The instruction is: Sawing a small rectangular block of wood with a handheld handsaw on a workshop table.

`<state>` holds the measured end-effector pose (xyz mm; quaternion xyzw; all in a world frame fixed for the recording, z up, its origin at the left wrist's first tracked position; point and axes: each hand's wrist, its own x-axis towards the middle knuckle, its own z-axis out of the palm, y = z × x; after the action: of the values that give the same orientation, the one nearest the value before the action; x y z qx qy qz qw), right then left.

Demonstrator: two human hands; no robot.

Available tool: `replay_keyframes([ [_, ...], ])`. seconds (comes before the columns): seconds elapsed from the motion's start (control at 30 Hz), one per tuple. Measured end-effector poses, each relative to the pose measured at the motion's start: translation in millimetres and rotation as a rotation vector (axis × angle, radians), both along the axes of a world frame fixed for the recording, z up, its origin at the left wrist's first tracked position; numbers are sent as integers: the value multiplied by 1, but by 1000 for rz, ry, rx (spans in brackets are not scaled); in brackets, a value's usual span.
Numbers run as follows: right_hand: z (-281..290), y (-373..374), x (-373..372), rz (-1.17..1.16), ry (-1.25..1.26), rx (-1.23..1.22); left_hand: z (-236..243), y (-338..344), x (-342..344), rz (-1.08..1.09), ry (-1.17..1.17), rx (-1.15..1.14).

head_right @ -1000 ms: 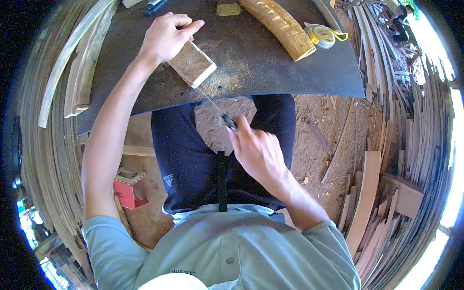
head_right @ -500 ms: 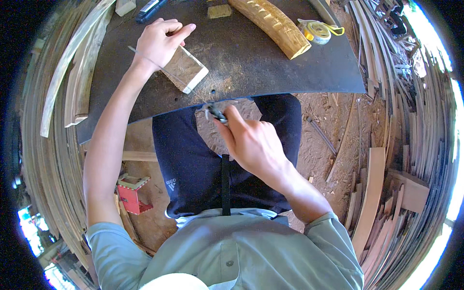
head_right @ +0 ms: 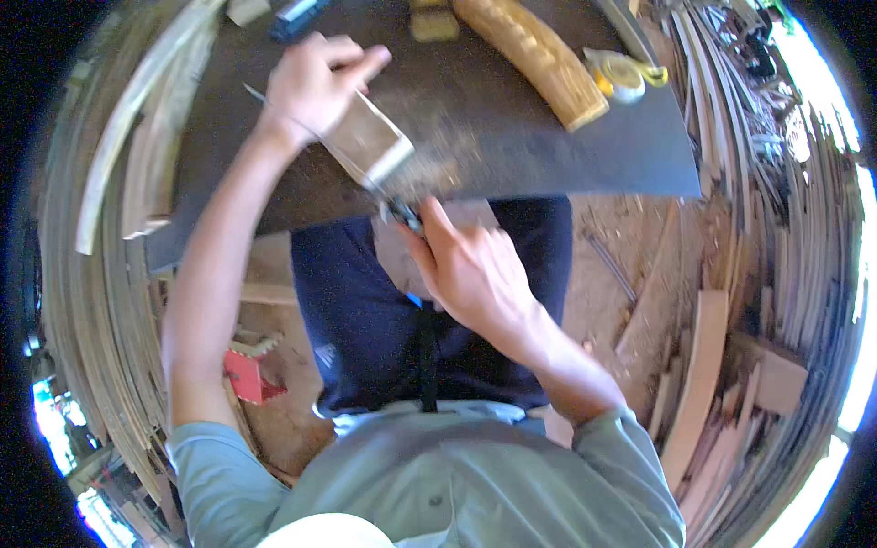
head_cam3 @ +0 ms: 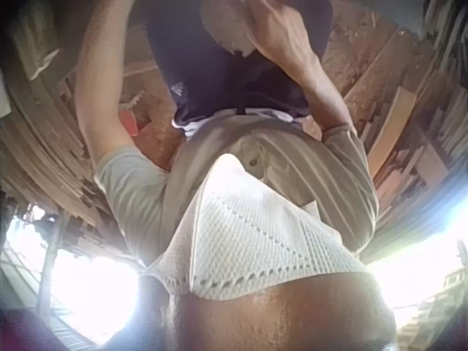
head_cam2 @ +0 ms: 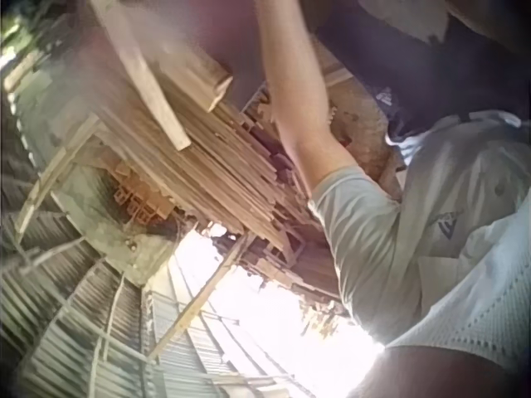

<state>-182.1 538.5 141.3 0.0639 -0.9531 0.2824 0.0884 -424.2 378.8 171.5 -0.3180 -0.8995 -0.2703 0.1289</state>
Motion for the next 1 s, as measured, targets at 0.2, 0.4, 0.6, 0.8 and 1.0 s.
replay_keyframes([
  [0.2, -4, 1, -3, 21, 27, -39, -4, 3, 10, 21, 42, -22],
  [0.4, -2, 3, 5, 25, 40, -100, -1, 1, 20, 27, 32, -64],
  [0.6, 0, 4, 5, 54, 43, -125, -6, 2, 16, 22, 74, -14],
  [0.8, 0, 8, 9, 147, 17, -243, -5, 3, 18, 1, 95, 22],
  [1.0, -3, 14, 8, 166, -35, -318, 1, 4, 17, 43, 33, -7],
])
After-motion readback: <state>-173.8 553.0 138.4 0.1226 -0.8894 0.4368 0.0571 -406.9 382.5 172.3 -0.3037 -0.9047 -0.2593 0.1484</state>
